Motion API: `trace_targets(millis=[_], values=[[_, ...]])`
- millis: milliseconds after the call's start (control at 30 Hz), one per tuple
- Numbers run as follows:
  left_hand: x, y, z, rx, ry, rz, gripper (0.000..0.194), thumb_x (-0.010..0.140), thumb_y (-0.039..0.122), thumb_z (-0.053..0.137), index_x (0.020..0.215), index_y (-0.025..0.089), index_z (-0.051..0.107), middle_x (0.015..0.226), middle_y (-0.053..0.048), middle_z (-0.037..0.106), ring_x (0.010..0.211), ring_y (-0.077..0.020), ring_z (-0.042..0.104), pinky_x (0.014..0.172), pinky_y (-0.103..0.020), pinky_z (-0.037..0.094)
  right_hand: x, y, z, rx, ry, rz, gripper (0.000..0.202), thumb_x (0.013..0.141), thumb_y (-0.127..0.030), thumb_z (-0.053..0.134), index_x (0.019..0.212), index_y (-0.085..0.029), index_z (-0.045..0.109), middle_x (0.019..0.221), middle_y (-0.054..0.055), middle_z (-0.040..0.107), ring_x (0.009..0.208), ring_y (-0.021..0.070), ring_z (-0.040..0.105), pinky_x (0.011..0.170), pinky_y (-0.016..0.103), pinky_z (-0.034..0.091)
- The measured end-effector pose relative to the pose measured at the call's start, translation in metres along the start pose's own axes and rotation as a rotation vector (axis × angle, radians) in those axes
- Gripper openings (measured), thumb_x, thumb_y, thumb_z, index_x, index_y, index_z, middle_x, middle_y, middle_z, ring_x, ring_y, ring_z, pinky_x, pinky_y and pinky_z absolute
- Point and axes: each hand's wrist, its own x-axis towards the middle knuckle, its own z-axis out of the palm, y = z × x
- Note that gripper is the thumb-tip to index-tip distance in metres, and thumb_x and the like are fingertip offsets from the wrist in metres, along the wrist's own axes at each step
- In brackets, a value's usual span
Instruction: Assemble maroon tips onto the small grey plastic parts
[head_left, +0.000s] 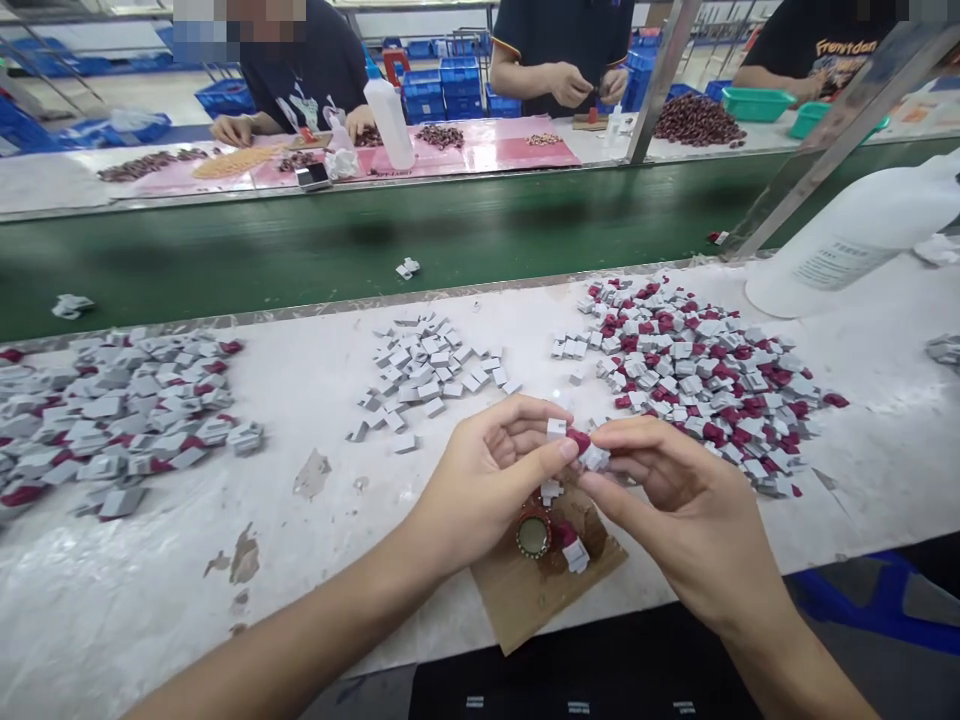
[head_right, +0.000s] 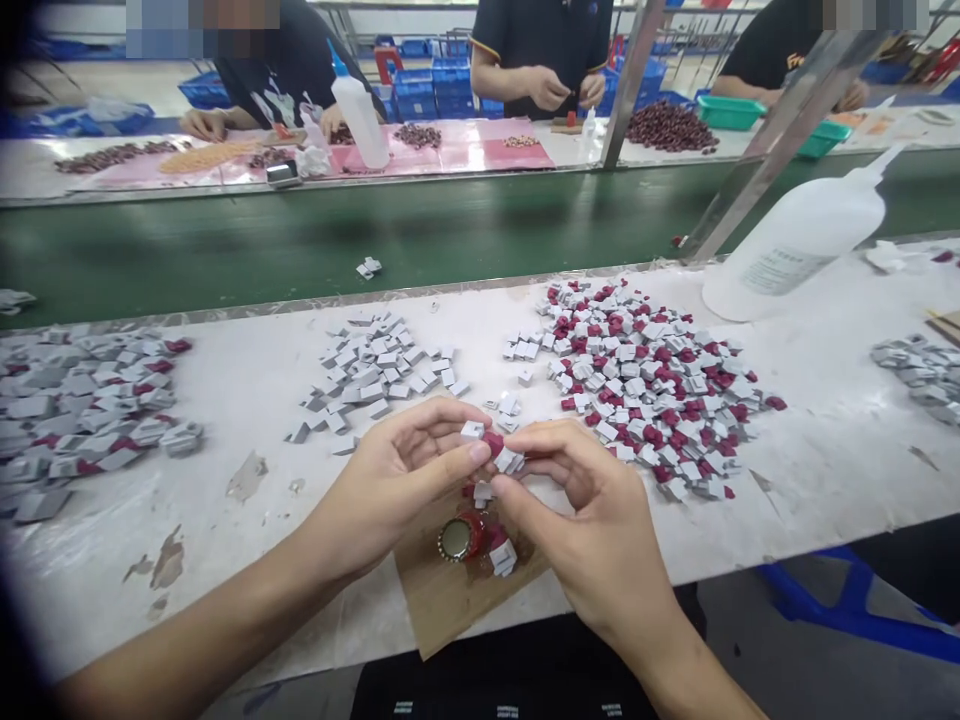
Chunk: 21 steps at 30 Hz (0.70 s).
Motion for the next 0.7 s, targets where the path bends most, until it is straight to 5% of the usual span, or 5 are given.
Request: trace_targets(millis=[267, 433, 700], values=[[-0.013, -0.007, -0.015, -0.025, 0.030, -0.007, 0.026, 0.094, 0.032, 0.093, 0.114, 0.020, 0.082, 0.105, -0.007, 0.087, 0.100, -0.0223, 0.083, 0.092, -0.034, 0.068, -0.012, 0.001, -0.008, -0.203, -0.033, -0.023, 0.018, 0.102, -0.024, 0.084, 0.110, -0.039, 0.090, 0.105, -0.001, 0.086, 0.101, 0.0179, 0.081, 0.086, 0.022, 0.068], [-0.016, -0.013, -0.028, 0.062, 0.171, 0.010, 0.022, 0.097, 0.029, 0.088, 0.115, 0.019, 0.082, 0.105, -0.007, 0.088, 0.101, -0.0226, 0.085, 0.100, -0.037, 0.069, -0.030, -0.003, -0.008, -0.283, -0.217, -0.032, 0.022, 0.104, -0.021, 0.079, 0.113, -0.040, 0.087, 0.108, -0.002, 0.086, 0.100, 0.0182, 0.083, 0.086, 0.023, 0.069], [-0.015, -0.017, -0.027, 0.111, 0.156, -0.014, 0.026, 0.099, 0.025, 0.083, 0.123, 0.016, 0.079, 0.102, -0.008, 0.089, 0.102, -0.0251, 0.086, 0.101, -0.039, 0.069, -0.038, 0.001, -0.004, -0.332, -0.303, -0.105, 0.028, 0.106, -0.013, 0.073, 0.117, -0.036, 0.084, 0.111, 0.000, 0.084, 0.097, 0.0166, 0.084, 0.082, 0.022, 0.069]])
